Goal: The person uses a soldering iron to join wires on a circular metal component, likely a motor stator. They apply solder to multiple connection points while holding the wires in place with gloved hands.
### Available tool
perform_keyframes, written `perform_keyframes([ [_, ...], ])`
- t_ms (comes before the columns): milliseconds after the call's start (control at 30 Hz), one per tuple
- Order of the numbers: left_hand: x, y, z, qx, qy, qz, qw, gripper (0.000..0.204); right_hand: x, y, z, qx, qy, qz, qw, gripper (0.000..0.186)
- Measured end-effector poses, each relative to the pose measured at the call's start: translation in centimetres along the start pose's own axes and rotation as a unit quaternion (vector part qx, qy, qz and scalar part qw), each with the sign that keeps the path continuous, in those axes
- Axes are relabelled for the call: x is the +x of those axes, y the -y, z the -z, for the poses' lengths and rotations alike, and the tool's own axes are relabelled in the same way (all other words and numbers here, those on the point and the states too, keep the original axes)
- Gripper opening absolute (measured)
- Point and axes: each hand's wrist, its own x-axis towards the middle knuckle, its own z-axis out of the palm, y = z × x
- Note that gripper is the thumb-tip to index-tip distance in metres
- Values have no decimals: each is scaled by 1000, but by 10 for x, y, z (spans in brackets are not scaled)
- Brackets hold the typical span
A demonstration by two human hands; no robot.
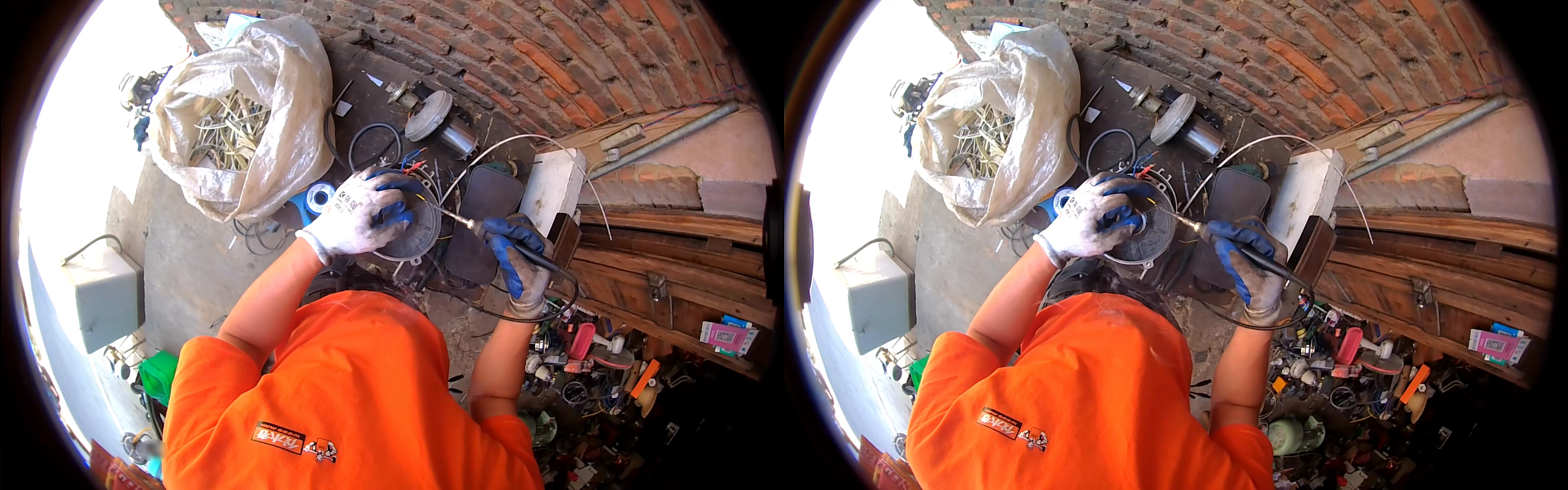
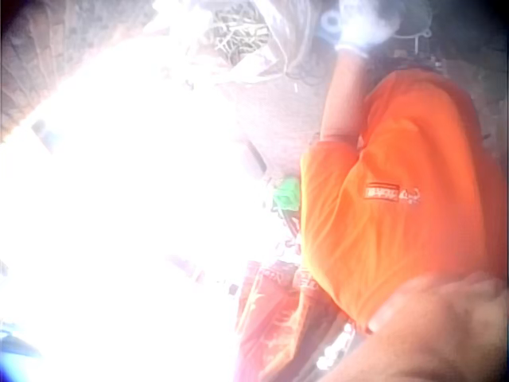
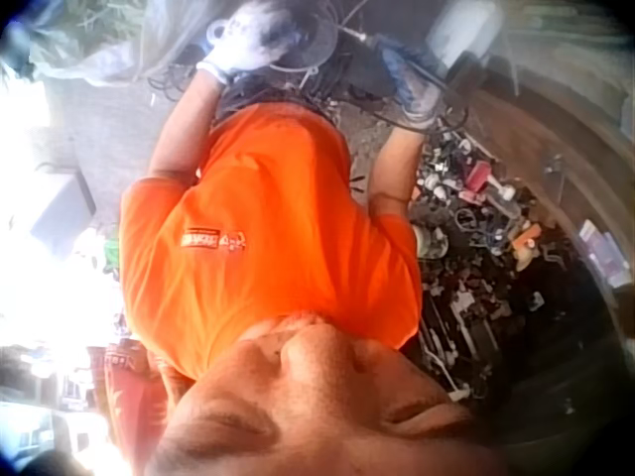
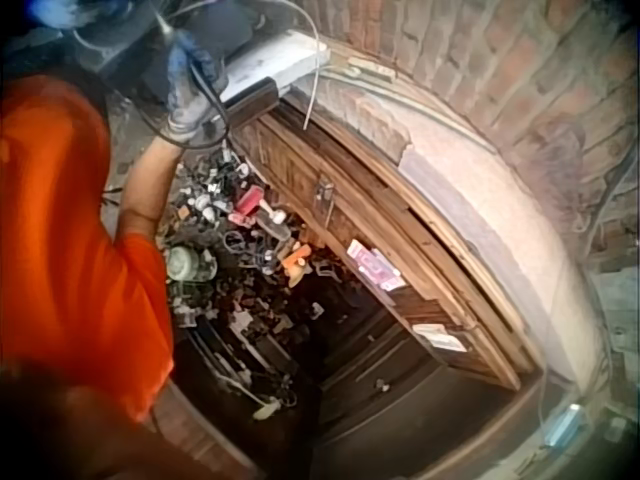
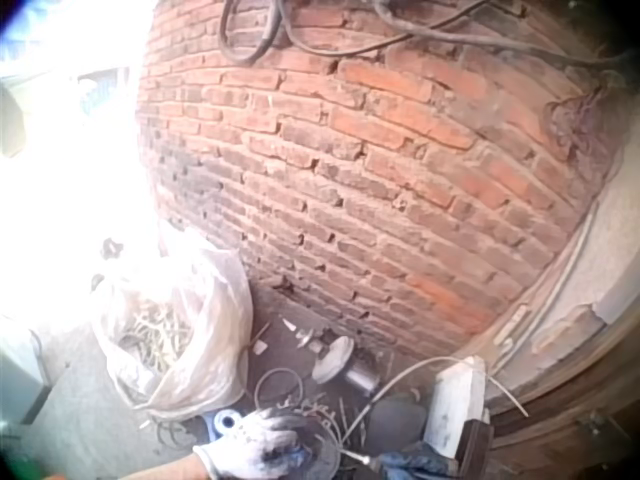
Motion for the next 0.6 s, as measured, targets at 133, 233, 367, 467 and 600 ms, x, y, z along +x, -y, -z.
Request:
perform_keyframes([
  [133,2,-1,1,7,2,-1,1000,25,1,-1,1,-1,3,4,1000,30],
  [233,2,-3,2,8,4,-3,1000,25,0,-5,2,-5,-4,3,1000,30],
  [367,2,-3,2,9,3,-4,1000,26,0,0,-1,16,-7,-3,1000,29],
  [467,2,-2,1,14,2,-1,1000,26,-1,-1,2,8,-4,-5,1000,28],
  [600,3,-4,1,16,5,1,1000,26,-1,-1,1,22,-10,6,1000,27],
])
